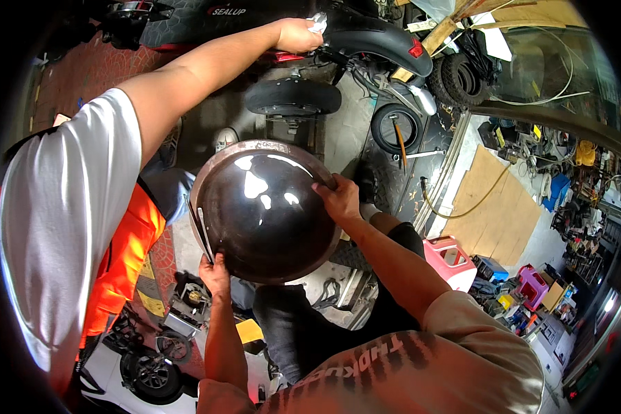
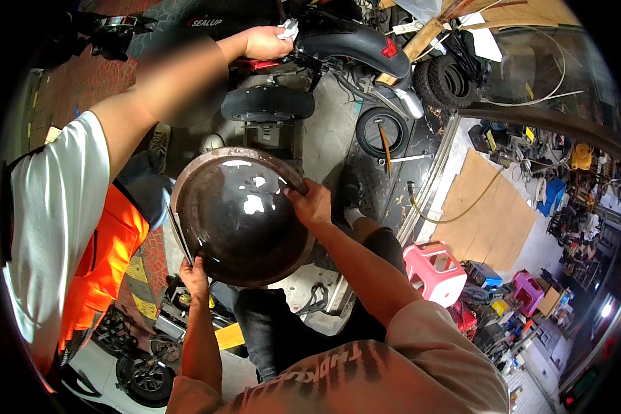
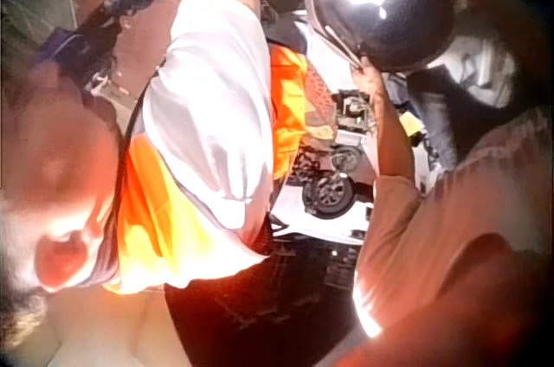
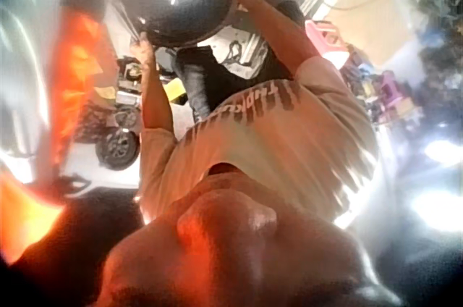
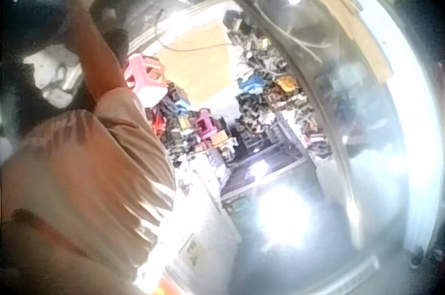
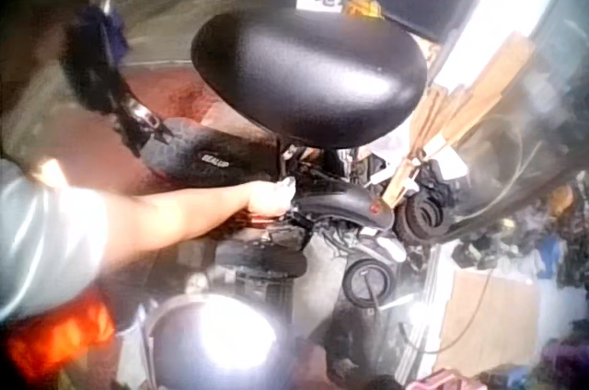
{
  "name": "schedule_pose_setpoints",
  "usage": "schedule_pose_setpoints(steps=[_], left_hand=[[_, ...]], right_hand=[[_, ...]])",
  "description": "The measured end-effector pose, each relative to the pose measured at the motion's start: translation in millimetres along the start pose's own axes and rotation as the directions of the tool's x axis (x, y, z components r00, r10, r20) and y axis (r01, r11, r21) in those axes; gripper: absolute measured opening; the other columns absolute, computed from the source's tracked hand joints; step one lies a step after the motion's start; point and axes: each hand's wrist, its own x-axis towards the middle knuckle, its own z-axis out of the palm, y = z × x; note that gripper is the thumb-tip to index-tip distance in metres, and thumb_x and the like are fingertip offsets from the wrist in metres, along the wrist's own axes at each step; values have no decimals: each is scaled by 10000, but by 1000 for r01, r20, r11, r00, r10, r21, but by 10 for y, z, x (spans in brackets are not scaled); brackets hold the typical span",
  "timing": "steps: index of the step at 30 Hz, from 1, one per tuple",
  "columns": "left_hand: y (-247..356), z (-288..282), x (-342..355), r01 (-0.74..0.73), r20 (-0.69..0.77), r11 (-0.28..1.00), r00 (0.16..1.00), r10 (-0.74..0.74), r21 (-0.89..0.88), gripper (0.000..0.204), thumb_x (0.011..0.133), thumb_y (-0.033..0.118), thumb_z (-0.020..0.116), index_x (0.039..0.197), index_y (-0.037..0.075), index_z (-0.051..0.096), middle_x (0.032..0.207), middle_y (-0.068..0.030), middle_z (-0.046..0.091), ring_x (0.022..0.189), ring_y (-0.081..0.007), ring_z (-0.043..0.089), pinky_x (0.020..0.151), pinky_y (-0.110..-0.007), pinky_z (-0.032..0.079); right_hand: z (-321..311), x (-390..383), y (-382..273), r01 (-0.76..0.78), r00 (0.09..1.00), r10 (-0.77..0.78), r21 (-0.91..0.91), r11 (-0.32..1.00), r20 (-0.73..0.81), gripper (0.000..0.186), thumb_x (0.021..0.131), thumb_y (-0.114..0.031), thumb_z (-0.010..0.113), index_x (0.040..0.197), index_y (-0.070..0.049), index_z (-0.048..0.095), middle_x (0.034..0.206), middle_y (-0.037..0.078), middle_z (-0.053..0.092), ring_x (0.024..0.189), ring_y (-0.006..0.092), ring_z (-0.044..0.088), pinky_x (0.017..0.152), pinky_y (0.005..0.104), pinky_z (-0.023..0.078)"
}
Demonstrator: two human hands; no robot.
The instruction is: The person uses a screwdriver and tire levers to pry a rubber tire onto the rim of an electric scooter motor wheel while resting the assembly in a basin of water.
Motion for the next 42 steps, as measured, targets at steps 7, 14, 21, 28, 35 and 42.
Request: schedule_pose_setpoints(steps=[7, 14, 21, 28, 35, 42], left_hand=[[-375, 118, 301, -99, -108, 995, 989, 98, -8, 259, 982, 116, 743, 1199, -23, 720, 1086, -79, 778, 935, -172, 682, 900, -332, 548], [-159, 222, 617, -32, -183, 984, 981, 64, 176, 241, 974, 186, 703, 1129, 4, 730, 1018, -96, 740, 898, -202, 644, 838, -360, 516], [341, 297, 842, -54, -132, 731, 972, 195, 680, 592, 1062, 552, 551, 1431, 104, 672, 1375, -320, 657, 1243, -416, 662, 1056, -488, 509], [520, 164, 1134, 193, -189, 896, 974, -125, 400, 711, 1001, 620, 649, 1461, 78, 641, 1481, -271, 616, 1277, -375, 649, 1078, -496, 487], [141, 91, 1507, -99, -270, 993, 956, 115, 71, 164, 906, 33, 696, 1052, -12, 756, 917, -1, 730, 827, -116, 633, 787, -300, 511], [75, 93, 1540, -202, -242, 976, 946, 216, 84, 279, 881, 56, 678, 1132, -43, 751, 975, -87, 769, 860, -177, 696, 813, -326, 537]], right_hand=[[239, 196, 122, 13, 1000, -13, 25, 1000, 14, 335, 862, -281, 854, 955, 23, 749, 720, 196, 674, 692, 294, 673, 699, 424, 525], [510, 457, 248, 31, 999, -34, 86, 996, 38, 349, 879, -279, 844, 919, 48, 726, 716, 148, 673, 704, 188, 614, 681, 392, 518], [643, 628, 109, 93, 994, -97, 67, 993, 57, 344, 884, -294, 833, 922, 34, 737, 772, 200, 717, 726, 298, 716, 695, 440, 533], [659, 683, 88, 159, 971, -173, 95, 983, 165, 311, 924, -271, 803, 976, 30, 746, 808, 178, 734, 757, 255, 715, 705, 421, 533], [811, 857, 293, 139, 905, -243, 297, 945, 349, 288, 990, -218, 741, 1122, 38, 725, 875, 115, 752, 808, 185, 688, 734, 381, 540], [732, 981, 390, 123, 811, -349, 446, 886, 470, 294, 1034, -224, 716, 1161, 41, 720, 914, 82, 755, 869, 129, 659, 791, 335, 534]])
